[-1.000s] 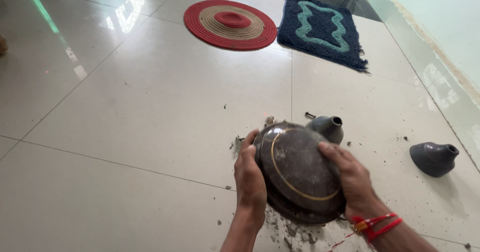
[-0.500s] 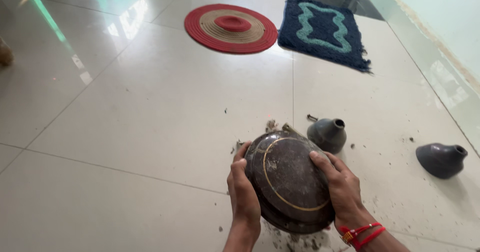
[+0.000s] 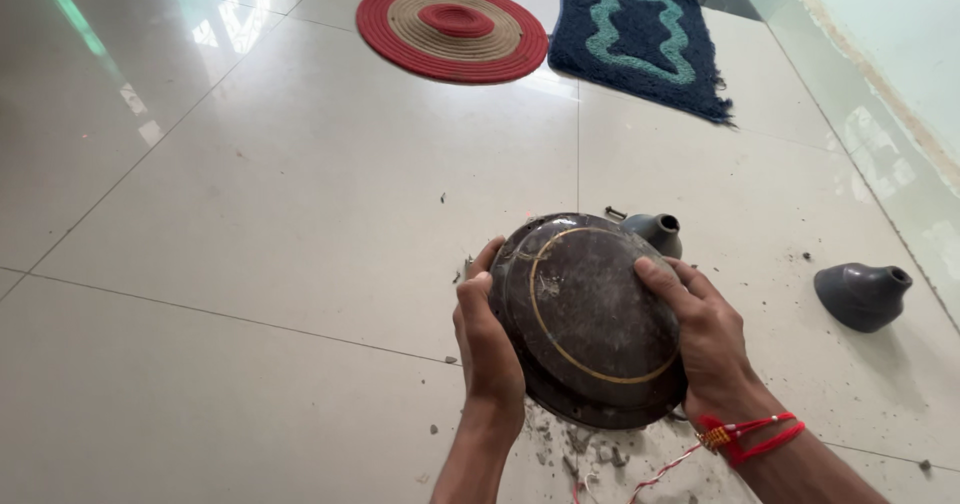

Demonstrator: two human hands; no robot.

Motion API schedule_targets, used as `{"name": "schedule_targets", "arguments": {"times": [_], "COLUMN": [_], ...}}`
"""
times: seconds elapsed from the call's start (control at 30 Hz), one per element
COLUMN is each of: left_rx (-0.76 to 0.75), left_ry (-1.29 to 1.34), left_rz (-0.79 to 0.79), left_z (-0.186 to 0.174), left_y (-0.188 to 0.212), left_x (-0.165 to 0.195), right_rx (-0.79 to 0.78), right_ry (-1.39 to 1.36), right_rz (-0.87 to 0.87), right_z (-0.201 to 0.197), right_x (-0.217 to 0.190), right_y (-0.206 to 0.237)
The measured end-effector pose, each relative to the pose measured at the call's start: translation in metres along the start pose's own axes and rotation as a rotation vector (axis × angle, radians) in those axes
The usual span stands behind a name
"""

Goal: The person is repairing a ceiling fan light fixture base. They use pliers to scrape the surface, then use a screwdriver to adjust the internal wiring and components.

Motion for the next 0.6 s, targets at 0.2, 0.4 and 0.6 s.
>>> {"name": "schedule_targets", "arguments": {"times": [0.2, 0.4, 0.6], "left_rx": [0.096, 0.071, 0.017], "left_ry": [-0.029, -0.060, 0.013], "left_rz": [-0.185, -0.096, -0.012], "left_z": [-0.008, -0.007, 0.001], "left_y": [0.002, 0.000, -0.004], "left_x": [-0.002, -0.008, 0.003], "right_rx": [0.091, 0.058, -0.009], "right_ry": [0.097, 0.025, -0.031], "right_rz": [-0.010, 0.077, -0.039], "right_z": [0.008, 0.003, -0.001], "right_x": [0.023, 0.022, -0.009], "right_y": [-0.008, -0.010, 0.000]}}
Point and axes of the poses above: each hand's wrist, its own y-axis away from the middle knuckle, its own z-axis out of the palm, x = y × z, the point moved 1 cm from there along -y, towards the middle knuckle, and after that the axes turned 2 degrees about z, right-handed, at the moved point
